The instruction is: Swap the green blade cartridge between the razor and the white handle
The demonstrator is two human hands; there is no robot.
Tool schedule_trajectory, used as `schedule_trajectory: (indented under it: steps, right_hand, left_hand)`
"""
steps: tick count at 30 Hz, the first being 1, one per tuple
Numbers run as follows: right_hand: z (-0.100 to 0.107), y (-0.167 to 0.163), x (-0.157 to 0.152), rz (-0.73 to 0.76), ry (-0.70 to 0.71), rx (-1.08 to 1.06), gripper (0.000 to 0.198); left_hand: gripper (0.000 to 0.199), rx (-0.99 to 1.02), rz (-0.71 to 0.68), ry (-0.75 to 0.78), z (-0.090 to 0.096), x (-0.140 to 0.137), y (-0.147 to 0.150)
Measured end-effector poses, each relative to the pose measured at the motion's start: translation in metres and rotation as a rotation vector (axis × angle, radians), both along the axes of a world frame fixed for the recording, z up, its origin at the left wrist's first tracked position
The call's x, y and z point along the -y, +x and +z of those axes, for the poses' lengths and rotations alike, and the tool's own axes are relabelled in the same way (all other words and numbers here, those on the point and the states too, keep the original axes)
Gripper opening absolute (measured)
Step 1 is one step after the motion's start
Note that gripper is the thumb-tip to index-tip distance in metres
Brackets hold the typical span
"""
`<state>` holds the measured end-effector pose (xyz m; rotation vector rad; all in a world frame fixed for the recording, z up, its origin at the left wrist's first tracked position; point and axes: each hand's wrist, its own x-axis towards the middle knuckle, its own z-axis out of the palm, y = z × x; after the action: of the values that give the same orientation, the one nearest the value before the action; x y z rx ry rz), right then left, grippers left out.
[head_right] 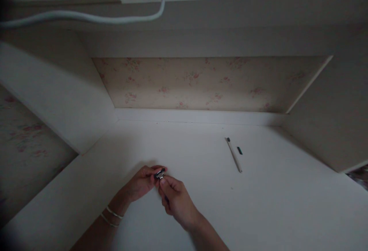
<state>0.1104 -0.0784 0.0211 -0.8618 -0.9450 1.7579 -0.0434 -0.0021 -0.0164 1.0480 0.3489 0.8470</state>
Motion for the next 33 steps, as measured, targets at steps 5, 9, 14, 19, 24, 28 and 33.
schedule_trajectory:
  steps: [5,9,14,19,24,28,33]
  right_hand:
    - [-0.001,0.002,0.0,0.026,-0.01,-0.013,0.039]
    - [-0.002,0.004,-0.001,0.054,-0.008,-0.037,0.039]
    - [-0.001,0.003,0.001,0.054,0.023,-0.008,0.04]
    - [0.0,0.003,0.0,0.066,0.046,0.012,0.039]
    - [0.001,0.006,-0.001,0.097,0.1,0.079,0.042]
    - [0.002,0.008,-0.002,0.137,0.116,0.099,0.041]
    - [0.0,0.008,-0.003,0.113,0.119,0.102,0.041]
  left_hand:
    - [0.028,-0.044,-0.01,0.024,0.005,0.001,-0.001]
    - [0.028,-0.068,-0.019,0.05,0.008,0.001,-0.001]
    - [0.026,-0.091,-0.006,0.032,0.006,0.001,-0.003]
    - [0.023,-0.119,-0.019,0.047,0.009,0.001,-0.004]
    - [0.024,-0.081,-0.024,0.017,0.007,0.001,-0.004]
    - [0.025,-0.005,-0.007,-0.007,0.002,0.001,-0.004]
    - [0.025,0.032,0.0,0.008,-0.002,-0.001,-0.003]
